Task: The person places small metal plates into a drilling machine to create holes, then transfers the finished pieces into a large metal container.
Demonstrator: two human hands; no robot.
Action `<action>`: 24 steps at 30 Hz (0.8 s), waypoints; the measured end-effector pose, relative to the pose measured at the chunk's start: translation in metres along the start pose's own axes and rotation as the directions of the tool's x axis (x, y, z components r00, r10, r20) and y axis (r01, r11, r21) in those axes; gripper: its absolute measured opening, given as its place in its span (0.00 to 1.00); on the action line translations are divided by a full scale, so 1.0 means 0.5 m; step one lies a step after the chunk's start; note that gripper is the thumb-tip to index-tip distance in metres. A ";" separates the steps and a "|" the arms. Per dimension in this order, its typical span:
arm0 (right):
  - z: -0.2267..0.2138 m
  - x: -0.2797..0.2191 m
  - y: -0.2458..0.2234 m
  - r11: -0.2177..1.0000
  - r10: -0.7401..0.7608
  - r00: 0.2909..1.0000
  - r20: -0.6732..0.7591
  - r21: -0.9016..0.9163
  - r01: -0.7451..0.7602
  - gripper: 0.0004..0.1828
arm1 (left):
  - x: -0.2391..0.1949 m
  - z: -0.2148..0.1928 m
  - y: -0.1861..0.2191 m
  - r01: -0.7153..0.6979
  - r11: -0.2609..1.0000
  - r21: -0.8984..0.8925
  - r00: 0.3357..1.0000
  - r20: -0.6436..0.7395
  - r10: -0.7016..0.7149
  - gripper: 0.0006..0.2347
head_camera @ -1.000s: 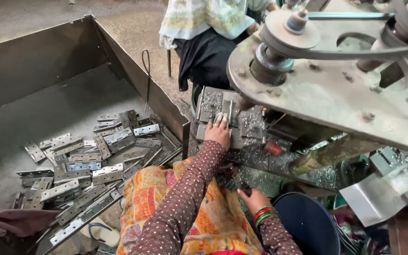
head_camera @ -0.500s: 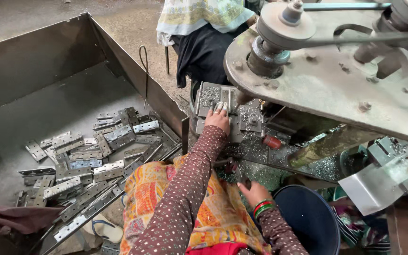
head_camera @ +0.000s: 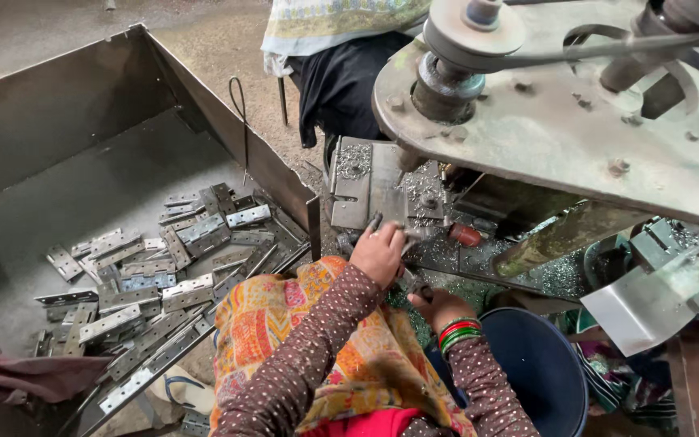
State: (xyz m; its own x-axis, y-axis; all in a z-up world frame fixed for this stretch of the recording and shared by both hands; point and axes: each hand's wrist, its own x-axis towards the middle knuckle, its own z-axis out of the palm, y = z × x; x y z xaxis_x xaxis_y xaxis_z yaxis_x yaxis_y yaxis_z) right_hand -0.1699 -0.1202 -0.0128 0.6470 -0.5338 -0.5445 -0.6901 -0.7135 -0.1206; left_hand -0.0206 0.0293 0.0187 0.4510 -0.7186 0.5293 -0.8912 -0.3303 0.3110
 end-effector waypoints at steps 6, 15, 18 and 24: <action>0.019 -0.008 0.008 0.991 -0.054 0.991 -0.125 0.116 0.069 0.37 | 0.076 0.036 -0.012 0.162 0.974 0.158 0.973 -0.191 -0.130 0.06; 0.015 -0.011 -0.002 0.999 0.043 0.993 -0.111 0.021 -0.040 0.36 | 0.038 0.055 -0.051 0.364 0.833 0.417 0.812 0.296 -0.503 0.26; 0.011 -0.001 0.001 0.998 0.024 0.996 -0.081 0.055 -0.020 0.35 | 0.023 0.061 0.000 0.265 0.906 0.331 0.758 0.510 -0.408 0.19; 0.066 0.028 0.040 0.999 0.017 0.993 -0.115 0.044 -0.012 0.38 | 0.091 0.109 -0.066 0.354 0.869 0.346 0.751 0.449 -0.484 0.20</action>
State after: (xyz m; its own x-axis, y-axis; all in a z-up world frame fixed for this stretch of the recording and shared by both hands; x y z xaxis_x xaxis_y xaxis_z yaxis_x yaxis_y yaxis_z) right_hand -0.1854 -0.1272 -0.0503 0.6685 -0.5943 -0.4472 -0.7111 -0.6868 -0.1503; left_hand 0.0266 -0.0261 -0.0105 0.7484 -0.6545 -0.1070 -0.6319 -0.7527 0.1847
